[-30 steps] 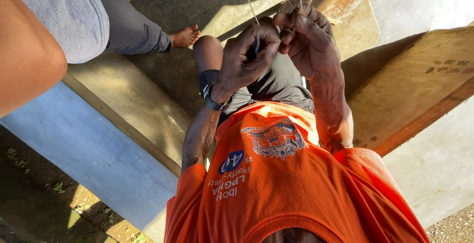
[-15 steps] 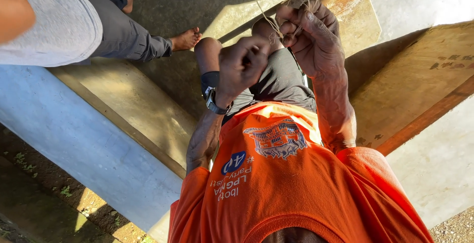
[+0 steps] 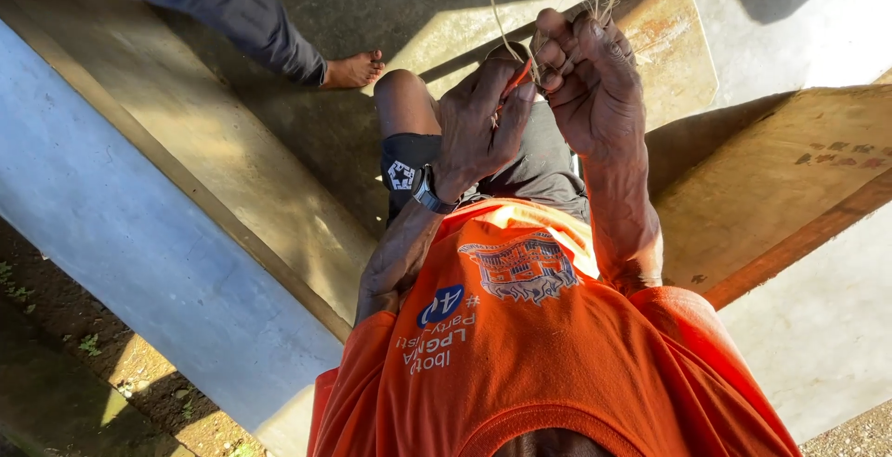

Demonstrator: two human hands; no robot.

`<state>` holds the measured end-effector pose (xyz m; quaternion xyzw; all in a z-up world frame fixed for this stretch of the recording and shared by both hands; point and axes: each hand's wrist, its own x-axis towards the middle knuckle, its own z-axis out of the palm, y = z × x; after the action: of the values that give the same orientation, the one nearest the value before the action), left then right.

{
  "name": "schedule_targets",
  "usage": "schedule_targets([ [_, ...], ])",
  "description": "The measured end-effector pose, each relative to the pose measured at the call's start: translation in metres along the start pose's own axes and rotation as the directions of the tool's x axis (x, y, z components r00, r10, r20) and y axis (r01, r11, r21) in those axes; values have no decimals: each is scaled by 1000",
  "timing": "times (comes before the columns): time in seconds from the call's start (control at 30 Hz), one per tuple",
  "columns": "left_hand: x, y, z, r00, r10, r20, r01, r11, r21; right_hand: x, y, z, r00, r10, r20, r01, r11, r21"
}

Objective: Repairing a fishing net by weaving and knotting the mesh using a small shuttle.

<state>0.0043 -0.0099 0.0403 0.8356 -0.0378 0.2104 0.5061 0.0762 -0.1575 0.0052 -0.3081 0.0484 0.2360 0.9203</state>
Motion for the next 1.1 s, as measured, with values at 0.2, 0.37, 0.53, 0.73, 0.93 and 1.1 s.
schedule_targets([
  [0.2, 6, 3, -4, 999, 40, 12, -41, 996, 80, -4, 3, 6, 1000, -29, 12, 29, 1000, 1],
  [0.37, 12, 5, -9, 996, 89, -29, -85, 991, 101, -6, 6, 10, 999, -35, -10, 34, 997, -62],
  [0.53, 8, -9, -8, 997, 70, 39, -66, 994, -87, -5, 9, 8, 1000, -8, -15, 7, 998, -69],
  [0.73, 4, -26, -6, 983, 152, 107, -146, 988, -59, -4, 7, 8, 990, 91, -109, -92, 996, -6],
  [0.93, 3, -37, -10, 959, 243, 149, -250, 968, 33, -9, 1, 12, 978, 187, -91, -184, 982, 37],
  [1.1, 5, -25, -19, 956, 109, 273, -55, 979, -197, -2, 4, 2, 979, 203, -26, -203, 979, 2],
])
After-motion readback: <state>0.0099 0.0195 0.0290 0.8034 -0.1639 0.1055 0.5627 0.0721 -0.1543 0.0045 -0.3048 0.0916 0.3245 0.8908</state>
